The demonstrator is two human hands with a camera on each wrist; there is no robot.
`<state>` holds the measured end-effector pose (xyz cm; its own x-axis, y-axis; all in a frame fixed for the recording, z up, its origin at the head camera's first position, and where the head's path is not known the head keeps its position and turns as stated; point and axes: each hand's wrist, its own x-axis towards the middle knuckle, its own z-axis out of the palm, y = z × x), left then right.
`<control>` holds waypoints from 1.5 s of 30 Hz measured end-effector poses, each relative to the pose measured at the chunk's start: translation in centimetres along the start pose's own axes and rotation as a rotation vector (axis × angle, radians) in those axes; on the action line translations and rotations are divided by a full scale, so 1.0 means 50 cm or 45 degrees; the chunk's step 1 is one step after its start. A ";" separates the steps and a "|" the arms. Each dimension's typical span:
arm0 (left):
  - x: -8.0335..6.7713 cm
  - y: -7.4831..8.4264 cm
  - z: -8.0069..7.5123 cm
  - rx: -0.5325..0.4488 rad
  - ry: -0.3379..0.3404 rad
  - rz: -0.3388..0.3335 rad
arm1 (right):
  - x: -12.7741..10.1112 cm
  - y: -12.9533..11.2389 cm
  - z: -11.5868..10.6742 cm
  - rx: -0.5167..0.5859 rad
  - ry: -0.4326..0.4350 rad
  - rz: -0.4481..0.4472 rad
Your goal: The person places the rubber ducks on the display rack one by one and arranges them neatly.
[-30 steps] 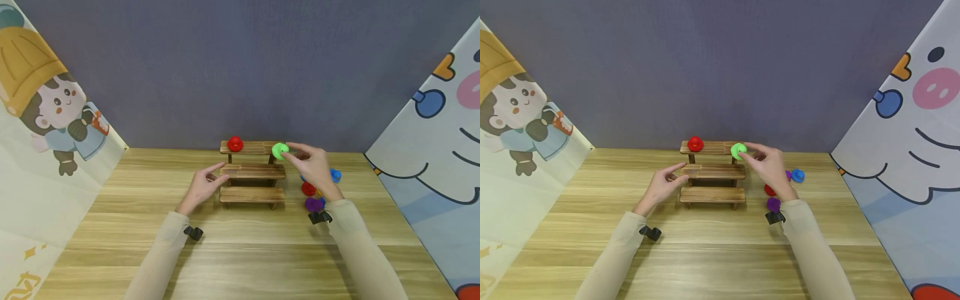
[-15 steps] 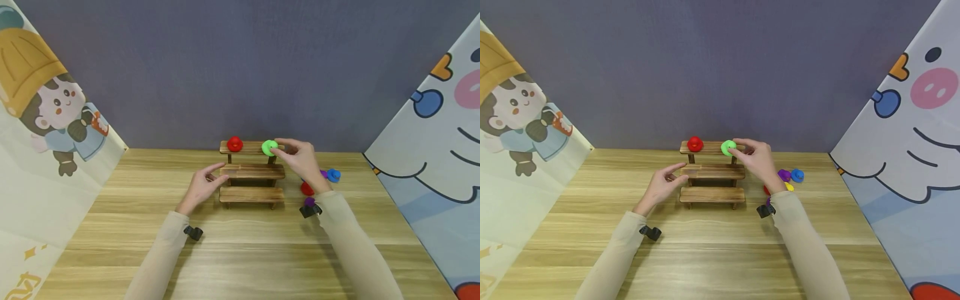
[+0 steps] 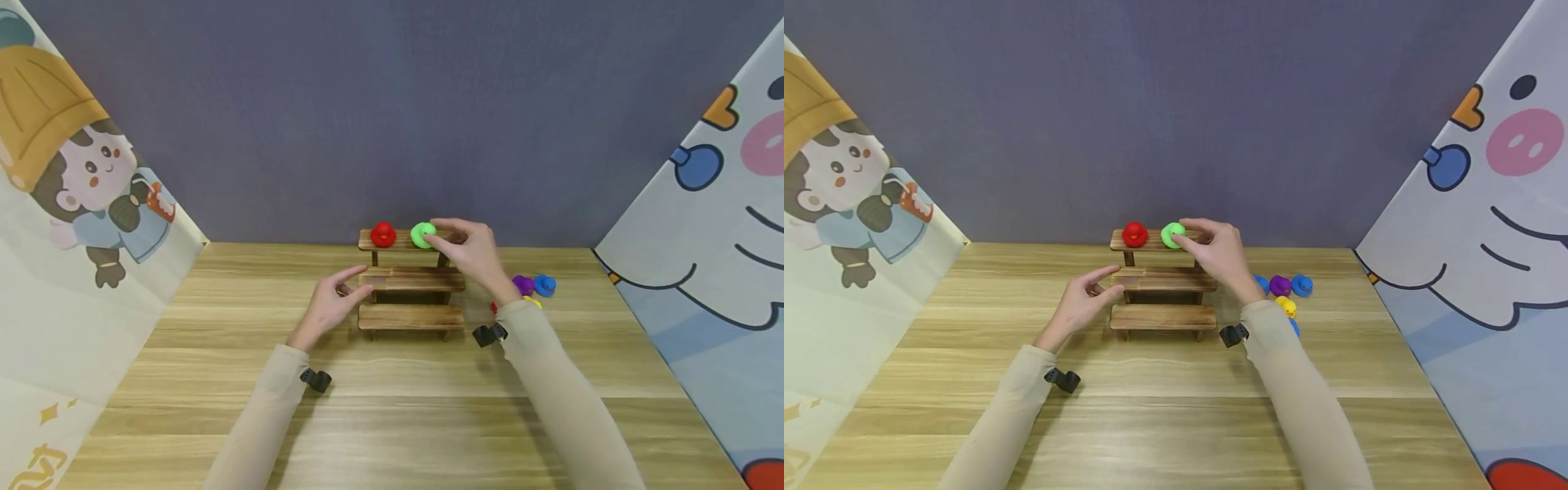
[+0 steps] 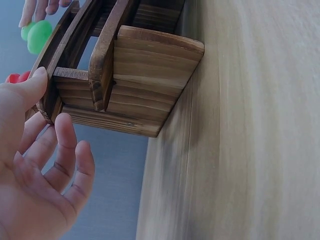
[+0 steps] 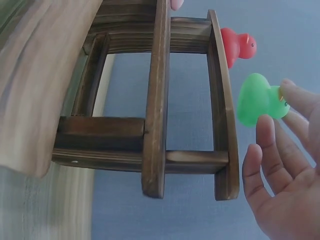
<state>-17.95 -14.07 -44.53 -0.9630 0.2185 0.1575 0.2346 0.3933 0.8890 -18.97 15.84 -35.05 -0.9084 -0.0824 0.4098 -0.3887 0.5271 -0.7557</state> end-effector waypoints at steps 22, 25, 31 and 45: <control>0.004 -0.001 0.000 -0.003 0.004 0.010 | 0.032 0.000 0.041 -0.008 -0.086 0.038; 0.004 -0.002 0.001 -0.005 0.000 0.002 | 0.032 0.003 0.045 -0.003 -0.101 0.050; 0.004 -0.003 0.002 -0.021 -0.004 -0.013 | 0.032 0.009 0.050 0.006 -0.090 0.047; 0.009 -0.005 0.003 -0.018 0.001 0.005 | 0.031 0.012 0.054 0.030 -0.067 0.051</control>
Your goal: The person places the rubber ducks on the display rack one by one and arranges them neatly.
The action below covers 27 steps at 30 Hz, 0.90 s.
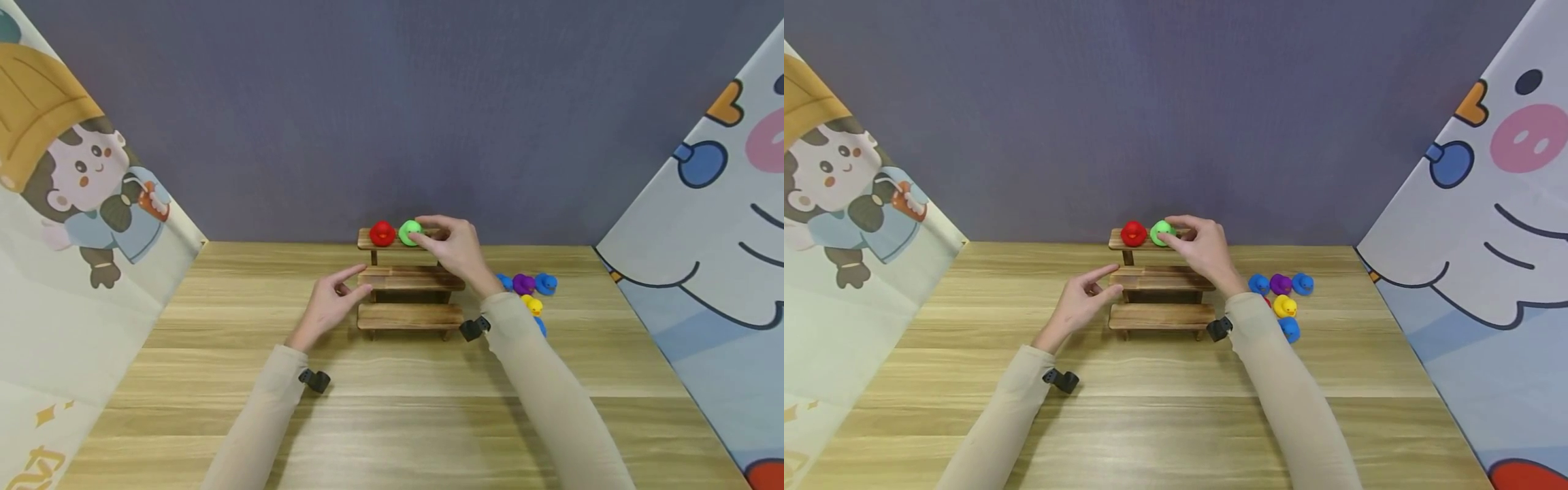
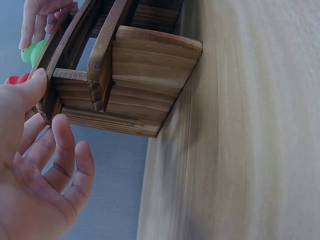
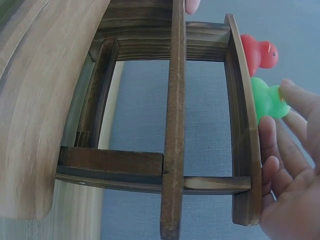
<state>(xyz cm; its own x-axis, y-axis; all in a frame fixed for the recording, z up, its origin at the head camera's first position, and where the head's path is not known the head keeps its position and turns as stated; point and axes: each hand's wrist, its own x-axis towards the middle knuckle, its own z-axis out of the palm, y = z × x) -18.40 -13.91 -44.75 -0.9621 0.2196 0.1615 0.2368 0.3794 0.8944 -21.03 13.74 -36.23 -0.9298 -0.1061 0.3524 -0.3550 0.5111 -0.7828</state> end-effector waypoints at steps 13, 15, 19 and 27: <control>0.002 0.000 0.000 0.007 -0.012 0.004 | -0.009 0.009 -0.017 0.083 0.036 -0.025; 0.001 0.000 0.000 0.010 -0.008 0.005 | -0.011 0.013 -0.021 0.105 0.074 -0.043; 0.000 0.001 0.000 0.019 -0.008 0.005 | -0.013 0.027 -0.030 0.134 0.185 -0.095; 0.001 0.002 -0.003 0.021 -0.019 0.007 | -0.031 0.040 -0.065 0.151 0.276 -0.102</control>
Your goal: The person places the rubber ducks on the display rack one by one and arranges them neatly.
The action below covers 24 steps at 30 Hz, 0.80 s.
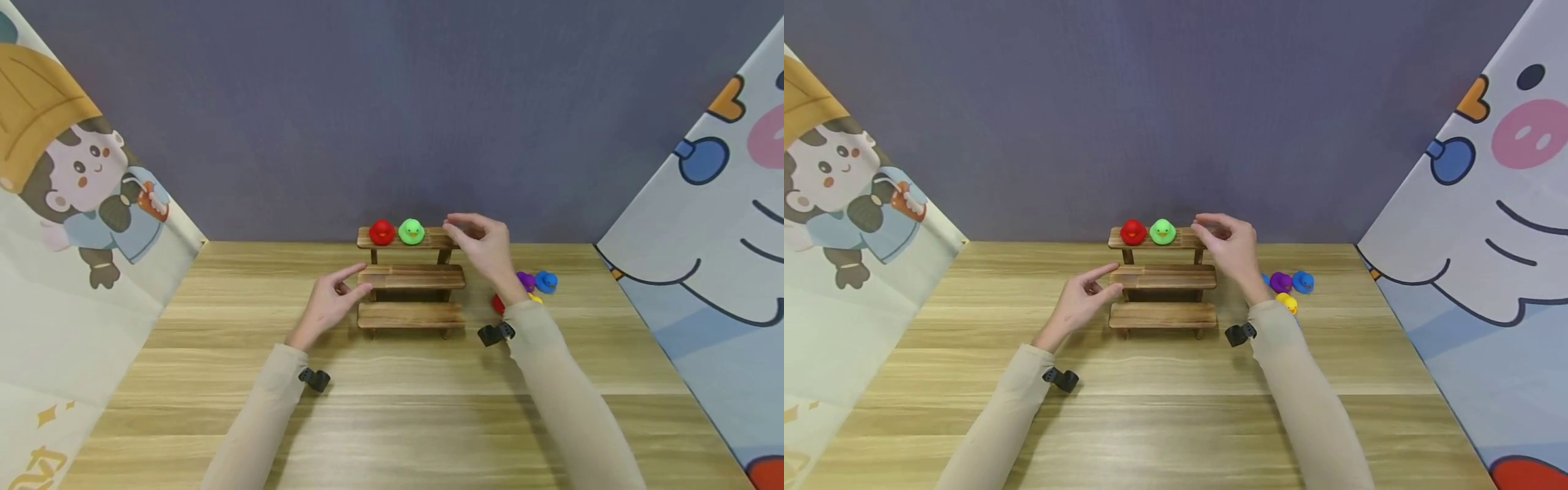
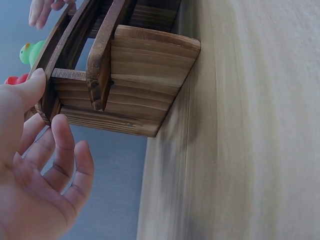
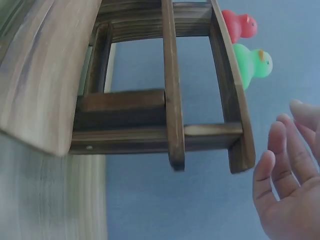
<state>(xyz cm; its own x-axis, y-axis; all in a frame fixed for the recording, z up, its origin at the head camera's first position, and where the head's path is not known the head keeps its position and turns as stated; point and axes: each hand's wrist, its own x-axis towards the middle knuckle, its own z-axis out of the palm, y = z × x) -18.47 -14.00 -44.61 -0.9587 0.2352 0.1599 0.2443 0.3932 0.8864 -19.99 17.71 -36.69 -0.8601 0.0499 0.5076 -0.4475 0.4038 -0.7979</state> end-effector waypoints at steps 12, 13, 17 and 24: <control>0.010 -0.005 -0.004 0.002 0.016 -0.006 | -0.016 0.052 -0.051 -0.084 -0.052 0.183; 0.010 -0.005 -0.004 0.002 0.017 -0.008 | -0.017 0.056 -0.055 -0.090 -0.057 0.193; 0.015 -0.006 -0.003 -0.002 0.024 -0.013 | -0.022 0.073 -0.070 -0.127 -0.060 0.220; 0.024 -0.008 -0.001 -0.004 0.029 -0.018 | -0.028 0.124 -0.108 -0.133 -0.051 0.246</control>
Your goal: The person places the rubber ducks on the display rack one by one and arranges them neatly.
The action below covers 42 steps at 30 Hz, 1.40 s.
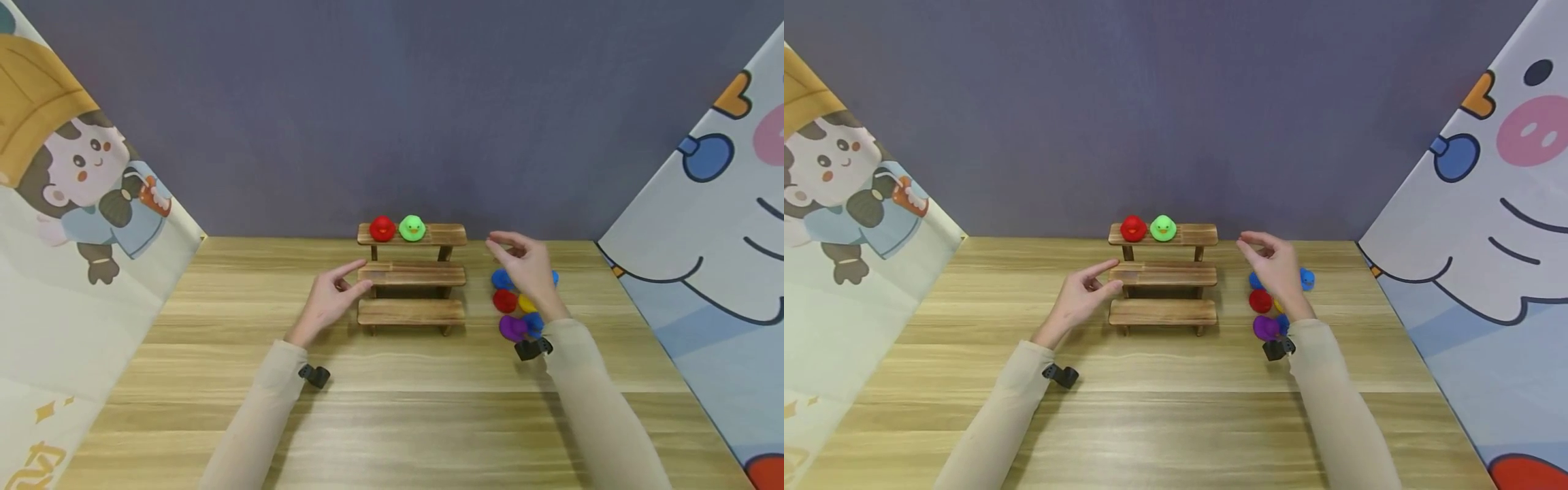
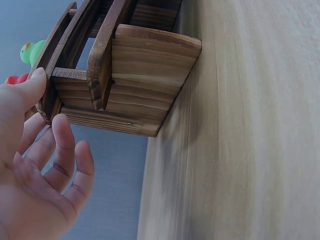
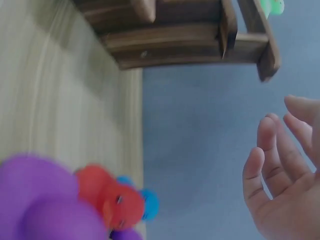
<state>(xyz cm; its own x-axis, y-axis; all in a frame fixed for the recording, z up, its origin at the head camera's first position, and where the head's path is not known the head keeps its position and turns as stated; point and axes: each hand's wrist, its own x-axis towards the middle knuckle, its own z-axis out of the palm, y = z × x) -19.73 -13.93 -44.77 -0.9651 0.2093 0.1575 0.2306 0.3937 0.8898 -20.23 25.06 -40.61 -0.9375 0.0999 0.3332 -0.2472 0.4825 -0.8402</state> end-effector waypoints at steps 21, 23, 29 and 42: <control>-0.002 -0.001 0.002 -0.015 0.005 0.022 | -0.038 0.148 -0.135 -0.205 0.097 0.248; -0.001 -0.001 0.001 -0.017 0.007 0.021 | -0.040 0.154 -0.145 -0.226 0.081 0.275; -0.002 0.001 -0.003 -0.010 0.012 0.020 | -0.044 0.173 -0.163 -0.259 0.011 0.346; -0.004 0.001 -0.001 -0.023 0.004 0.019 | -0.059 0.210 -0.173 -0.278 0.004 0.476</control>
<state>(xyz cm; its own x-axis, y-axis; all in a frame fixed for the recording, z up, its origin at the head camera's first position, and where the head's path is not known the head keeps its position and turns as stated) -19.55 -14.00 -44.74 -0.9619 0.2124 0.1722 0.2428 0.3744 0.8949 -17.95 37.36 -46.69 -0.9520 0.3051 0.0242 0.1674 0.5853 -0.7934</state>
